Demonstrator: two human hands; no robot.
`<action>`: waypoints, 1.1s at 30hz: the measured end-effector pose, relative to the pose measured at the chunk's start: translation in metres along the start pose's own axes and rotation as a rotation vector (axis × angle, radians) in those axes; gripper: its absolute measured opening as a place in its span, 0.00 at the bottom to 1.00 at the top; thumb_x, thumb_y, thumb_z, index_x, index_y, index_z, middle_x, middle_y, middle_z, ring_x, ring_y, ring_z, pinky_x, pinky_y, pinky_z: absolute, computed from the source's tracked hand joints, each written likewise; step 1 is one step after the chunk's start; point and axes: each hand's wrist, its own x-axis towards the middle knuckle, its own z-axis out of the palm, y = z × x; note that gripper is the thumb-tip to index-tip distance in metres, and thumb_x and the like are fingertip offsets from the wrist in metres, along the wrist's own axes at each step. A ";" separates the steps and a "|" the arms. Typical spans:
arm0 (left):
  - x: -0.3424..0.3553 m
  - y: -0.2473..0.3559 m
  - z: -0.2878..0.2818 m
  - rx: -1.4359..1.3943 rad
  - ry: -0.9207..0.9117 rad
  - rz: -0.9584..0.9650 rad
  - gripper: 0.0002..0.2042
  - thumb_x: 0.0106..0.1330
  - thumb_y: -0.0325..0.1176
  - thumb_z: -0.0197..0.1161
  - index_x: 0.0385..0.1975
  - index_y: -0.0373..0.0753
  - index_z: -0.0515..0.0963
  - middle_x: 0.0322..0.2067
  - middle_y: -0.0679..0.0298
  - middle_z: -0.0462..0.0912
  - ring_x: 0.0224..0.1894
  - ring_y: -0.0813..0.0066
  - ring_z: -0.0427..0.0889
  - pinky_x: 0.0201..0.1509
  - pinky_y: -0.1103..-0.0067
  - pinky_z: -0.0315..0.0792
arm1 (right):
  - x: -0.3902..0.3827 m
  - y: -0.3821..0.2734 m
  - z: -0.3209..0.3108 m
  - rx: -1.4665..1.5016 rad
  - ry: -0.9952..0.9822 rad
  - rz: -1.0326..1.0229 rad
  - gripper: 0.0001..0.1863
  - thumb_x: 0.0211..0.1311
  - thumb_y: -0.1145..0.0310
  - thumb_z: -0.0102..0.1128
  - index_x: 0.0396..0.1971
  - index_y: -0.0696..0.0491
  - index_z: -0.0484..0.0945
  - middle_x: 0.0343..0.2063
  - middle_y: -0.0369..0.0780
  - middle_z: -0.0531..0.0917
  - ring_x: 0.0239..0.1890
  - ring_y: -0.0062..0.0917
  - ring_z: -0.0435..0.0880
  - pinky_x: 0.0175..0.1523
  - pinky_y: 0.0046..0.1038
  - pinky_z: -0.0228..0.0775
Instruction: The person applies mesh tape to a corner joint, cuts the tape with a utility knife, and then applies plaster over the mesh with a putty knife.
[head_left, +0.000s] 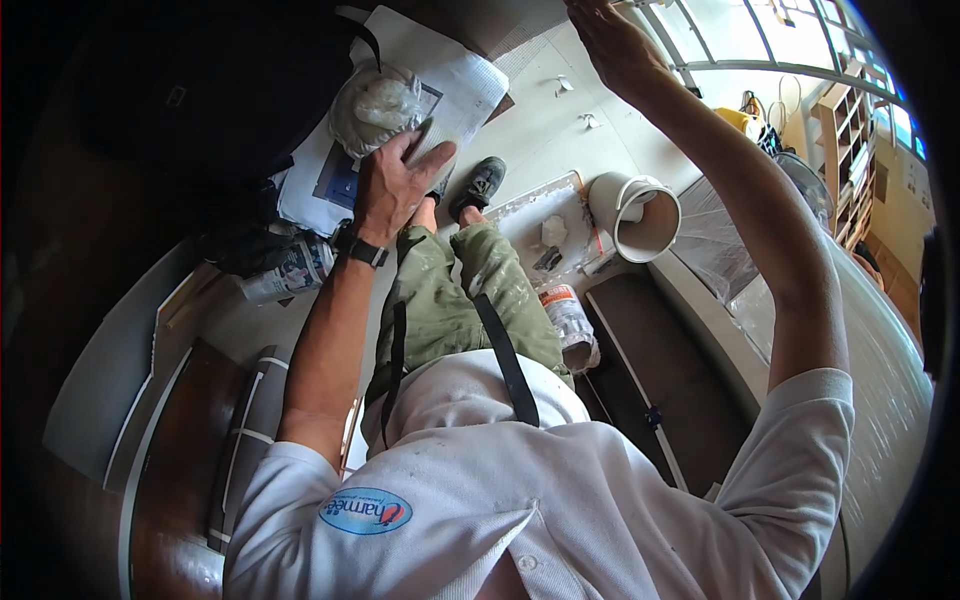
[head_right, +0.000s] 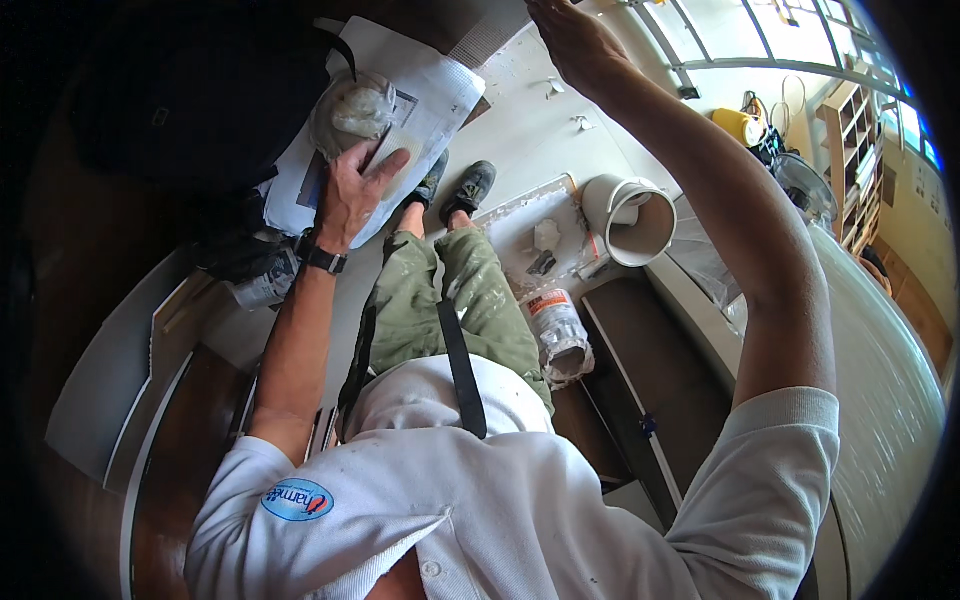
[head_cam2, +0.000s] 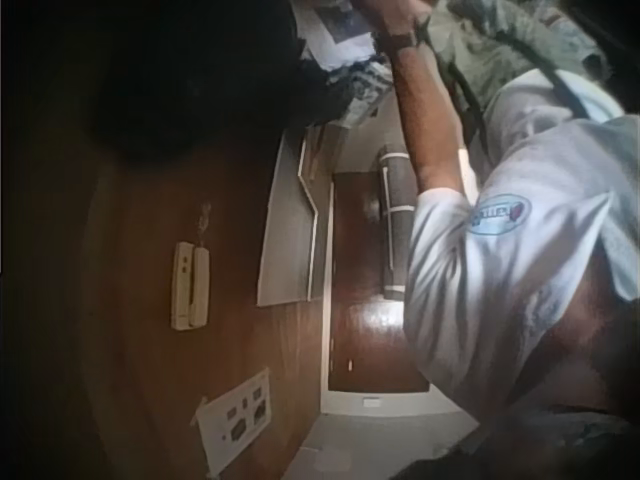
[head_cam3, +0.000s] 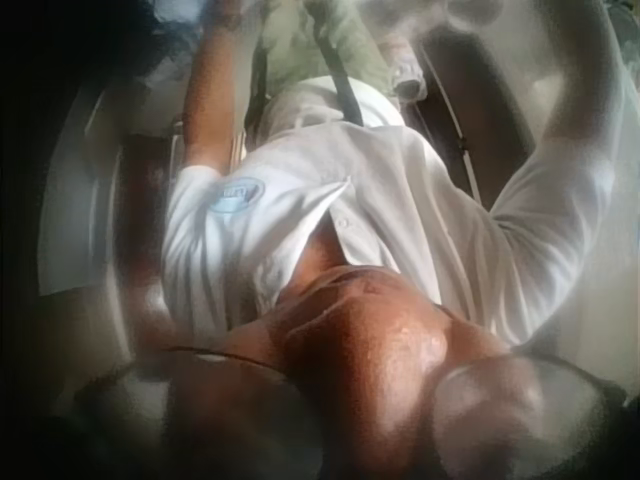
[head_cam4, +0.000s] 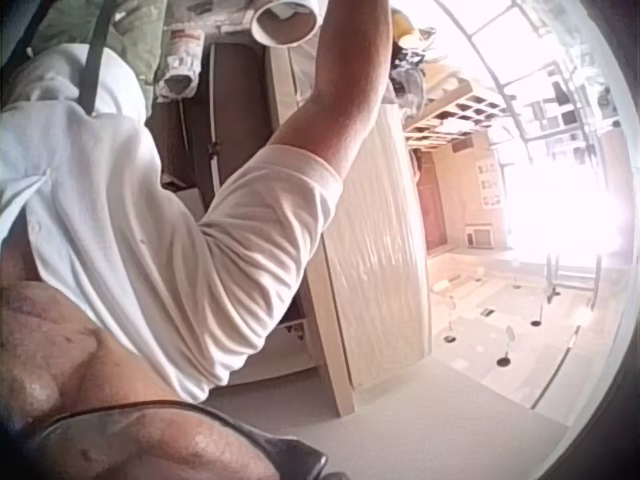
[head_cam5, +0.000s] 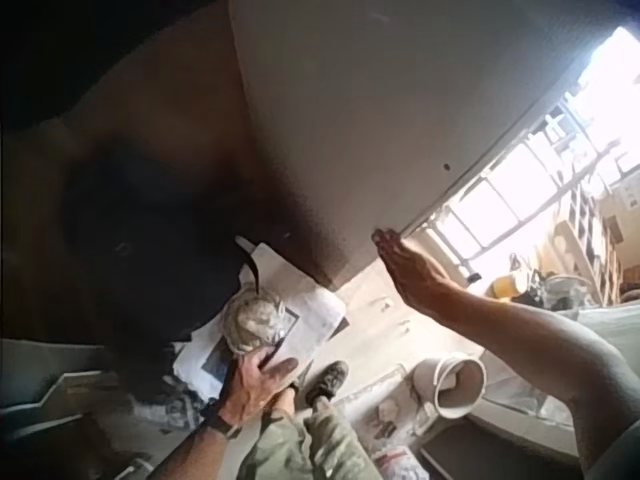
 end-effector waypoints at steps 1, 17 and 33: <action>-0.005 -0.001 -0.003 0.020 0.016 0.029 0.29 0.66 0.60 0.68 0.39 0.31 0.84 0.31 0.50 0.87 0.35 0.57 0.87 0.42 0.68 0.77 | 0.001 -0.002 0.003 0.017 0.007 0.007 0.33 0.72 0.63 0.42 0.69 0.72 0.62 0.76 0.56 0.57 0.80 0.45 0.51 0.83 0.47 0.34; -0.199 -0.147 -0.122 0.461 0.007 -0.478 0.29 0.65 0.59 0.68 0.39 0.32 0.82 0.33 0.46 0.87 0.36 0.46 0.86 0.40 0.63 0.76 | 0.024 -0.029 0.040 0.641 0.278 0.216 0.29 0.69 0.69 0.48 0.65 0.72 0.66 0.72 0.61 0.62 0.78 0.48 0.55 0.82 0.47 0.41; -0.102 -0.086 -0.059 0.218 0.181 -0.319 0.30 0.67 0.59 0.67 0.46 0.32 0.82 0.34 0.51 0.87 0.37 0.56 0.87 0.43 0.67 0.78 | 0.069 -0.154 0.061 1.045 0.301 0.247 0.30 0.65 0.73 0.50 0.68 0.61 0.67 0.72 0.47 0.65 0.79 0.35 0.55 0.82 0.44 0.46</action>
